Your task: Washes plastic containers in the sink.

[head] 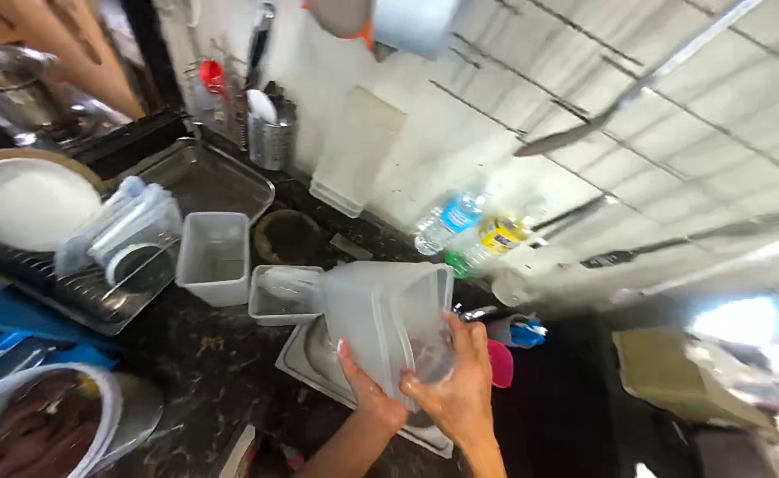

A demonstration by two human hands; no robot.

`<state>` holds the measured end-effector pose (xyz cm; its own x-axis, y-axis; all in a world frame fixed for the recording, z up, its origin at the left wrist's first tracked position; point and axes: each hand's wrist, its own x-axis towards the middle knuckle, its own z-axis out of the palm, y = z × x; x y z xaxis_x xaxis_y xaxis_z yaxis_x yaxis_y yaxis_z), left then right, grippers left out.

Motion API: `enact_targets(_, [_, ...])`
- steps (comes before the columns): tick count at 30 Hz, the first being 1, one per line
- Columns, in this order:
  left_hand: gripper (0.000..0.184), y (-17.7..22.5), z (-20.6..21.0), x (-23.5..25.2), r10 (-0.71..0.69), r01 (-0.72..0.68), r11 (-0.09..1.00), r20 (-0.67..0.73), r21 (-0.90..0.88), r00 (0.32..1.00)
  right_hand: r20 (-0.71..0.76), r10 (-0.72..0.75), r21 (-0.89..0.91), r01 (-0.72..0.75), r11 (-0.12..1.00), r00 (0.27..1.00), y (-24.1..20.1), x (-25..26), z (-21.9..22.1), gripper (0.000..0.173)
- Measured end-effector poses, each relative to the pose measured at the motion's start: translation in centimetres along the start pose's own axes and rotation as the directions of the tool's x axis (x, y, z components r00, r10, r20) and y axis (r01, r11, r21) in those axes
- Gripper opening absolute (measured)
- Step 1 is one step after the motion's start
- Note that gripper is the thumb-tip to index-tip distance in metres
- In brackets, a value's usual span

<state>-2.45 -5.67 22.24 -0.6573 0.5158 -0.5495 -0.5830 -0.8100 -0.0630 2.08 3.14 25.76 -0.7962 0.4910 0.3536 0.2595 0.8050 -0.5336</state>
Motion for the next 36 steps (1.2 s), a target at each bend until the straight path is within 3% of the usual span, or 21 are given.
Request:
enact_targets(2, [0.067, -2.9, -1.4, 2.8, 0.03, -0.03, 0.998, -0.013, 0.051, 0.999, 0.023, 0.09, 0.09, -0.092, 0.992, 0.996, 3.9, -0.2, 0.5, 0.113])
enact_targets(4, [0.073, -5.5, -4.9, 6.1, 0.039, -0.041, 0.996, 0.019, 0.085, 0.999, 0.093, 0.226, 0.313, -0.244, 0.918, 0.97, 8.8, -1.6, 2.2, 0.117])
enact_targets(8, [0.075, -8.5, -12.1, 10.2, 0.077, -0.085, 0.968, 0.044, 0.238, 0.996, 0.109, 0.385, 0.726, -0.338, 0.599, 0.917, 17.4, -7.0, 8.2, 0.121])
enact_targets(10, [0.072, -8.8, -14.6, 10.8, 0.118, -0.122, 0.933, 0.03, 0.338, 0.992, 0.088, 0.47, 0.872, -0.296, 0.39, 0.878, 19.6, -9.0, 11.2, 0.103])
enact_targets(12, [0.068, -8.9, -16.5, 10.7, 0.176, -0.164, 0.88, 0.015, 0.445, 0.984, 0.163, 0.687, 0.952, -0.295, 0.077, 0.708, 20.2, -9.7, 13.1, 0.059])
enact_targets(13, [0.066, -9.1, -17.3, 10.6, 0.209, -0.185, 0.844, 0.008, 0.504, 0.978, 0.232, 0.766, 0.951, -0.305, -0.05, 0.6, 20.7, -9.8, 13.9, 0.048])
enact_targets(14, [0.066, -9.2, -18.2, 10.6, 0.232, -0.197, 0.81, 0.007, 0.553, 0.973, 0.295, 0.802, 0.938, -0.317, -0.139, 0.52, 21.3, -10.0, 14.9, 0.044])
enact_targets(16, [0.062, -9.2, -19.7, 11.0, 0.261, -0.226, 0.749, 0.036, 0.623, 0.965, 0.372, 0.81, 0.911, -0.345, -0.226, 0.453, 22.6, -10.2, 16.9, 0.044])
enact_targets(19, [0.051, -8.4, -20.5, 11.2, 0.264, -0.232, 0.692, 0.06, 0.683, 0.963, 0.44, 0.795, 0.876, -0.393, -0.279, 0.418, 22.9, -10.6, 18.6, 0.039])
enact_targets(21, [0.047, -8.2, -20.6, 11.4, 0.272, -0.228, 0.645, 0.06, 0.729, 0.96, 0.463, 0.767, 0.873, -0.377, -0.309, 0.444, 22.7, -11.2, 18.8, 0.038])
enact_targets(24, [0.042, -8.3, -20.0, 11.9, 0.307, -0.249, 0.589, 0.072, 0.769, 0.949, 0.397, 0.713, 0.918, -0.26, -0.301, 0.577, 22.5, -11.6, 18.4, 0.06])
enact_targets(26, [0.04, -8.1, -19.7, 12.6, 0.347, -0.26, 0.569, 0.058, 0.78, 0.936, 0.391, 0.6, 0.92, -0.292, -0.26, 0.698, 23.0, -12.5, 18.7, 0.085])
enact_targets(27, [0.041, -8.0, -19.6, 13.1, 0.365, -0.259, 0.556, 0.048, 0.79, 0.93, 0.39, 0.56, 0.921, -0.317, -0.228, 0.731, 23.3, -12.8, 19.0, 0.09])
enact_targets(31, [0.042, -8.0, -19.8, 14.0, 0.422, -0.256, 0.471, 0.04, 0.844, 0.906, 0.452, 0.534, 0.888, -0.418, -0.191, 0.715, 24.3, -12.6, 19.7, 0.078])
enact_targets(36, [0.041, -8.3, -20.2, 14.3, 0.47, -0.286, 0.421, 0.062, 0.861, 0.881, 0.428, 0.512, 0.896, -0.424, -0.133, 0.745, 25.8, -12.2, 20.0, 0.053])
